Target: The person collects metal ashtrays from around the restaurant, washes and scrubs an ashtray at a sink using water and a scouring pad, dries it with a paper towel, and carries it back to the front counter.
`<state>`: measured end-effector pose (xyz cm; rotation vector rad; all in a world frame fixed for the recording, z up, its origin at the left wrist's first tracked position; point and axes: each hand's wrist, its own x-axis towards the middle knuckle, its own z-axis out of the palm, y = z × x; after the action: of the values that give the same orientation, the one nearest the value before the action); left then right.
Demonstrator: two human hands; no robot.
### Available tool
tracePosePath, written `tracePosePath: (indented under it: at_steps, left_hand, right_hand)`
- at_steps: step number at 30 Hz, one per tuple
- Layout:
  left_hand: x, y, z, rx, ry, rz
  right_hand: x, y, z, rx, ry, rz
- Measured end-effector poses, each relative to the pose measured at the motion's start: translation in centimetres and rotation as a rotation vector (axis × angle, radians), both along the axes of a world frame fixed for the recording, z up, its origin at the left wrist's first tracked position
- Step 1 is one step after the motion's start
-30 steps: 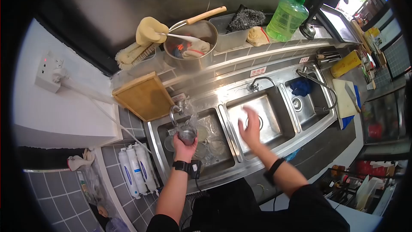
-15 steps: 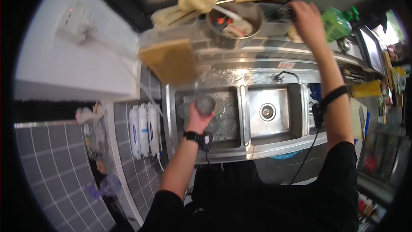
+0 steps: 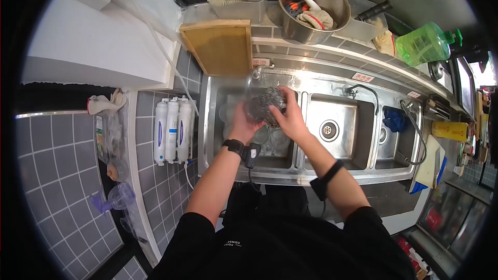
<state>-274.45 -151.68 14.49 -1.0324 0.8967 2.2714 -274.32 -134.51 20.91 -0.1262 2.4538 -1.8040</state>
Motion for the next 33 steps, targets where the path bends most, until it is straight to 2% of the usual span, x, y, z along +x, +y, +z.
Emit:
tracePosePath:
  at_steps: [3,5,6,7,10,13,15,16,17,20,21,23,24,25,27,28,30,33]
  left_hand:
    - [0.4,-0.2,-1.0,-0.027,0.018,-0.031]
    - [0.5,-0.6,-1.4,-0.028,0.001,-0.022]
    - [0.7,-0.7,-0.9,-0.025,0.005,-0.037]
    - [0.9,-0.8,-0.6,-0.021,0.009,-0.053]
    - [0.9,-1.1,-0.5,-0.063,0.037,-0.089]
    - [0.8,-1.0,0.2,-0.033,0.021,-0.034]
    - [0.9,-0.9,0.6,-0.043,-0.010,-0.025]
    - [0.8,-0.7,0.7,-0.051,-0.040,-0.018]
    - [0.6,-0.8,0.7,-0.049,-0.036,-0.024]
    - [0.4,-1.1,0.1,0.076,-0.029,0.015]
    - [0.2,-1.0,0.2,0.019,-0.053,0.059]
    - [0.2,-1.4,0.2,-0.043,-0.080,0.106]
    - [0.0,-1.8,0.2,-0.088,-0.091,0.032]
    - [-0.1,-2.1,0.1,-0.132,-0.102,-0.044]
    - [-0.4,-2.1,0.3,-0.150,-0.078,-0.104]
    - [-0.6,-2.0,0.6,-0.167,-0.055,-0.159]
    - [-0.9,-1.5,0.8,-0.210,-0.059,-0.190]
    - [-1.0,-1.1,0.9,-0.272,-0.059,-0.212]
  right_hand:
    - [-0.4,-2.1,-1.4,0.051,0.019,-0.051]
    - [-0.5,-2.6,-1.3,0.206,-0.029,0.012]
    - [-0.6,-2.6,-1.0,0.273,0.111,0.045]
    - [-0.6,-2.5,-0.7,0.276,0.111,0.055]
    - [-0.8,-1.9,0.1,0.298,-0.008,0.189]
    - [-2.0,-1.8,-0.7,0.178,-0.066,0.050]
    - [-2.4,-2.0,-2.3,-0.317,-0.188,-0.310]
    - [-2.0,-2.2,-2.5,-0.495,-0.238,-0.315]
    - [-1.2,-2.6,-2.8,-0.493,-0.232,-0.320]
    - [1.8,-3.4,-3.2,0.103,-0.031,-0.159]
    - [1.9,-3.3,-2.1,0.101,-0.028,-0.160]
    - [2.0,-2.8,-0.8,0.237,0.179,0.048]
    - [1.6,-2.2,-0.9,0.313,0.173,0.162]
    - [1.2,-1.7,-0.9,0.311,0.171,0.156]
    - [0.1,-0.9,-1.0,0.434,0.171,0.445]
    - [-0.4,-0.9,-1.1,0.434,0.172,0.439]
    - [-1.0,-1.2,-1.5,0.498,0.423,0.574]
    - [-1.9,-1.7,-2.4,0.644,0.432,0.577]
